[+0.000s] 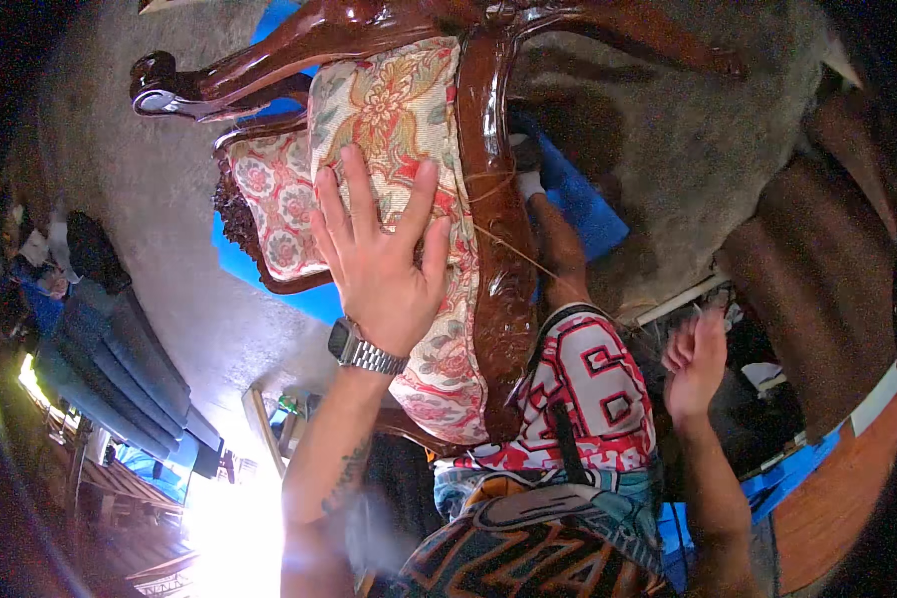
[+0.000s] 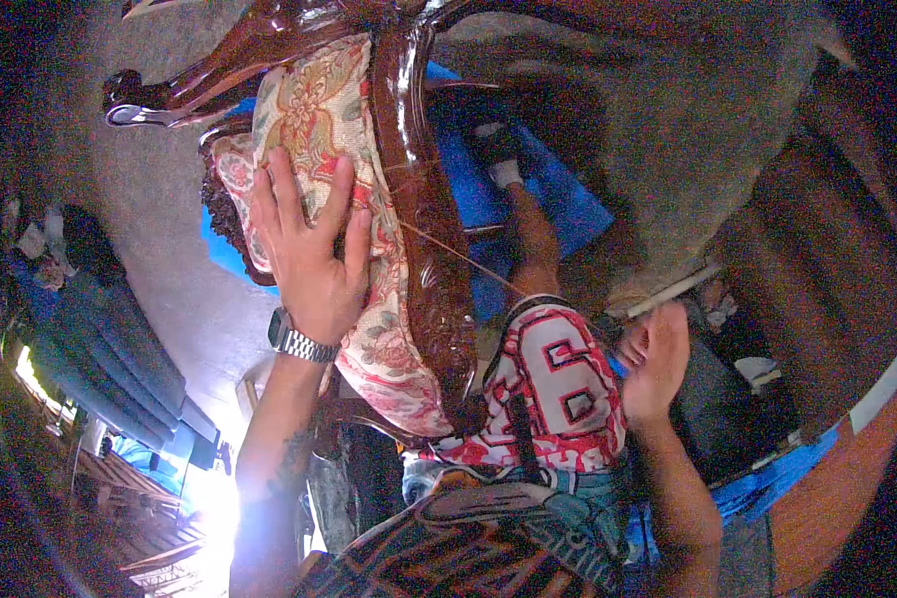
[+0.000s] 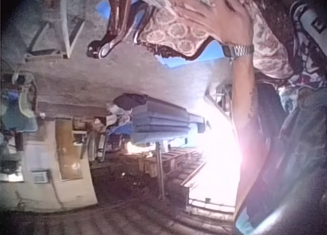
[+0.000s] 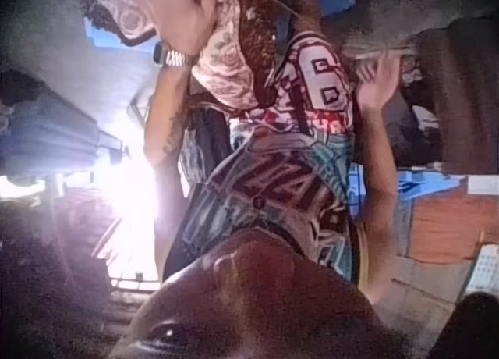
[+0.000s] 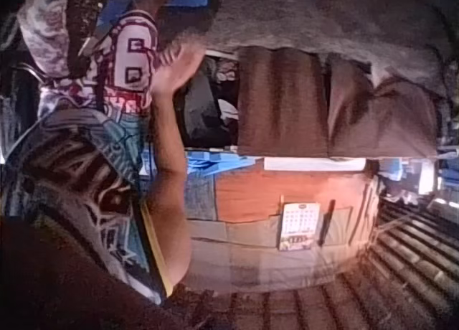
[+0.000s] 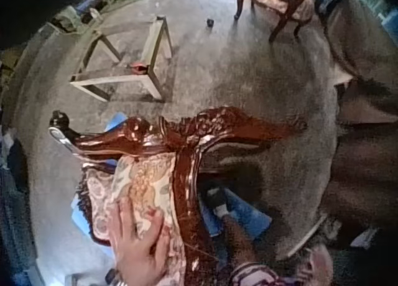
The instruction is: The person uses a needle and thread to hand-sew trim onto the wooden frame of a chair, then uses a small blade to trim excess fabric along the seam.
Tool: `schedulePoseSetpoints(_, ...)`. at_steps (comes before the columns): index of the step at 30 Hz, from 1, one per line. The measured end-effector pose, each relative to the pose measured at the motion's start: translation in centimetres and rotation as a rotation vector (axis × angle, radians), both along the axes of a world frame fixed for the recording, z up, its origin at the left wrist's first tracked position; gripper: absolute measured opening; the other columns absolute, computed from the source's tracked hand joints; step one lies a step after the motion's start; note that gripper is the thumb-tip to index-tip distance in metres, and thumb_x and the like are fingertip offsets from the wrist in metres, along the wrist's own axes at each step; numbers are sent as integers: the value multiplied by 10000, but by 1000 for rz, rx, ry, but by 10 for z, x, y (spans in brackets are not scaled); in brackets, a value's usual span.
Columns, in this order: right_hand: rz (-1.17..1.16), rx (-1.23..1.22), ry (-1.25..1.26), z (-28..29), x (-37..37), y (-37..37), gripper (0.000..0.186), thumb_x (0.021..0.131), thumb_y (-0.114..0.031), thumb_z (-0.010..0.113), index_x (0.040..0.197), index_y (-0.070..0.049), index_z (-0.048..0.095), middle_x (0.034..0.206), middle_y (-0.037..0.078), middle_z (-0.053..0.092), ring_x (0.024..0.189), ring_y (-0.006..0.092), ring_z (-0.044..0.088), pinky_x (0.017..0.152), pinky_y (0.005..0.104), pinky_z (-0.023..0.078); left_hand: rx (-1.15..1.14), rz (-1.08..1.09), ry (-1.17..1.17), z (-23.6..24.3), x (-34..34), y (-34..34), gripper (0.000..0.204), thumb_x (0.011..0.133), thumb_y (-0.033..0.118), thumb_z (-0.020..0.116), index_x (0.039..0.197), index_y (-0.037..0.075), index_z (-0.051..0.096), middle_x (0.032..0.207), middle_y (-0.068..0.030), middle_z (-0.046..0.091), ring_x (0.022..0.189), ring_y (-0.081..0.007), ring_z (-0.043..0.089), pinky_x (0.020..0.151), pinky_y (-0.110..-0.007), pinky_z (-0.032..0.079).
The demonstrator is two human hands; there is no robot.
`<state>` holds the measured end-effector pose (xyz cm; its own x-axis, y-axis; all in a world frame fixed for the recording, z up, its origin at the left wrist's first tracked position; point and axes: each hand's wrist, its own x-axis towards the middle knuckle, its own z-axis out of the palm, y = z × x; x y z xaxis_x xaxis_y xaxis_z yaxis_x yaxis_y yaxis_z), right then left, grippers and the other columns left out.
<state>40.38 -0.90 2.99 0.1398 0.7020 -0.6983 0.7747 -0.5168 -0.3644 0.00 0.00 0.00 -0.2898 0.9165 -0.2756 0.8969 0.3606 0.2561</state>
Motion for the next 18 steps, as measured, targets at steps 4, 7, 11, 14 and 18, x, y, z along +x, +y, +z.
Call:
schedulePoseSetpoints(4,485,-99,-407,50,106,-60,214,973,-251,436,917,-47,465,669,186,546,576,389,519,523,471,378,-13,-13,-11,2,-1,3,477,858,303,584,1328,302,501,1507,-226,170,1361,-478,150,1056,-619,163)
schedulePoseSetpoints(7,735,-315,-694,110,189,-112,184,951,-202,456,921,-21,476,612,226,547,599,443,551,516,503,401,-16,-23,-5,-1,0,5,478,863,294,576,1333,302,493,1502,-240,168,1356,-487,153,1054,-619,166)
schedulePoseSetpoints(11,622,-480,-637,165,210,-148,173,935,-181,471,910,-10,478,572,224,546,553,428,557,477,509,403,-38,-43,20,3,-3,1,474,871,296,561,1339,301,486,1497,-256,167,1357,-490,146,1052,-620,167)
schedulePoseSetpoints(14,700,-552,-598,182,221,-171,174,926,-178,475,876,-12,472,556,215,546,522,417,552,458,505,402,-57,-68,47,7,-4,0,484,869,288,557,1346,305,476,1494,-263,167,1357,-496,140,1051,-624,166)
schedulePoseSetpoints(18,925,-830,-556,215,241,-194,300,914,-197,420,1024,65,516,589,187,587,520,394,568,488,497,436,-104,-121,57,12,0,3,428,882,244,531,1310,231,531,1512,-242,132,1372,-460,133,1088,-561,128)
